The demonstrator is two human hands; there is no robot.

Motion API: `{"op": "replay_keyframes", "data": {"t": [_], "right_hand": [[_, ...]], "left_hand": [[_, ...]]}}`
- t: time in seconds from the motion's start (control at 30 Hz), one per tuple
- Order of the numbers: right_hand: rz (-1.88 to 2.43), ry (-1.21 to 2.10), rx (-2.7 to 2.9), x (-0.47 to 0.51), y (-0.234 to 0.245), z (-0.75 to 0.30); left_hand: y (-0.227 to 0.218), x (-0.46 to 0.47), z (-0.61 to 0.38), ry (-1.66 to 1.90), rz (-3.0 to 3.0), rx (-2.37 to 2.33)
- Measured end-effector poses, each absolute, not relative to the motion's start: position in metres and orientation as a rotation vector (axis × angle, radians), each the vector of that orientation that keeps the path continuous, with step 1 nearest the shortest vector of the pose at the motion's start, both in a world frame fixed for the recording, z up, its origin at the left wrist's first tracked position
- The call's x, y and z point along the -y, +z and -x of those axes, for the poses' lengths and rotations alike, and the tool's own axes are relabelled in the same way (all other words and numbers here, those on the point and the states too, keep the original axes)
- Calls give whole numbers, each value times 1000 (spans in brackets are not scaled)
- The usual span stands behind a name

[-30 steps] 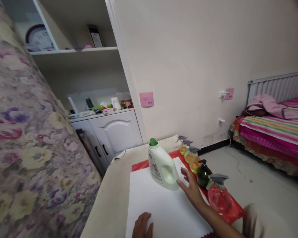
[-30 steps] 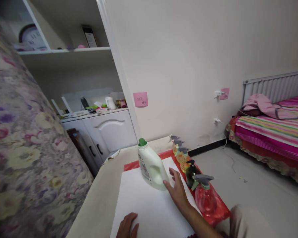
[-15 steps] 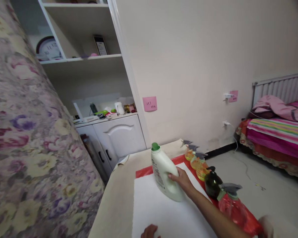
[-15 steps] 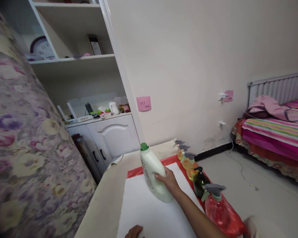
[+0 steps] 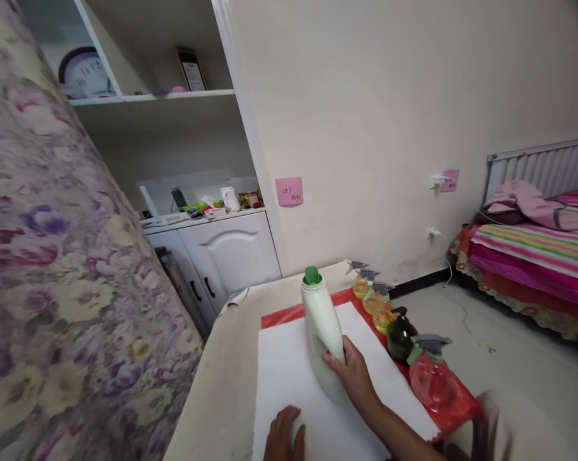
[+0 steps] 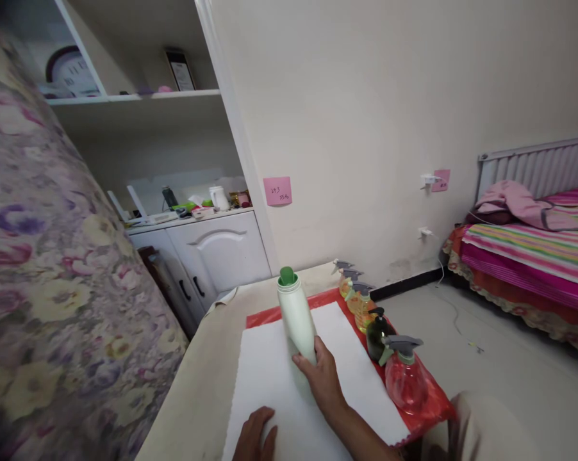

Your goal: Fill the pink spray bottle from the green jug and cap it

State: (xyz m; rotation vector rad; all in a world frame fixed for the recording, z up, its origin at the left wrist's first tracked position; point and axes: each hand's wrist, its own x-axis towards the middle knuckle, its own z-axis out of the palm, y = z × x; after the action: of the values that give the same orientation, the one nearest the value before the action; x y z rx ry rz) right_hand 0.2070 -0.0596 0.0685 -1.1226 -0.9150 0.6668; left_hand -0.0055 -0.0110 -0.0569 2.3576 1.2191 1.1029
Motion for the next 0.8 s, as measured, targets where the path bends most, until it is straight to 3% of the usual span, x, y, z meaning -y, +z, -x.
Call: {"op": "replay_keyframes", "data": {"t": [0.8], "right_hand": [[1188, 714, 904, 76, 57, -224]], "left_hand": [[-51, 24, 3, 997, -2469, -1363]]}}
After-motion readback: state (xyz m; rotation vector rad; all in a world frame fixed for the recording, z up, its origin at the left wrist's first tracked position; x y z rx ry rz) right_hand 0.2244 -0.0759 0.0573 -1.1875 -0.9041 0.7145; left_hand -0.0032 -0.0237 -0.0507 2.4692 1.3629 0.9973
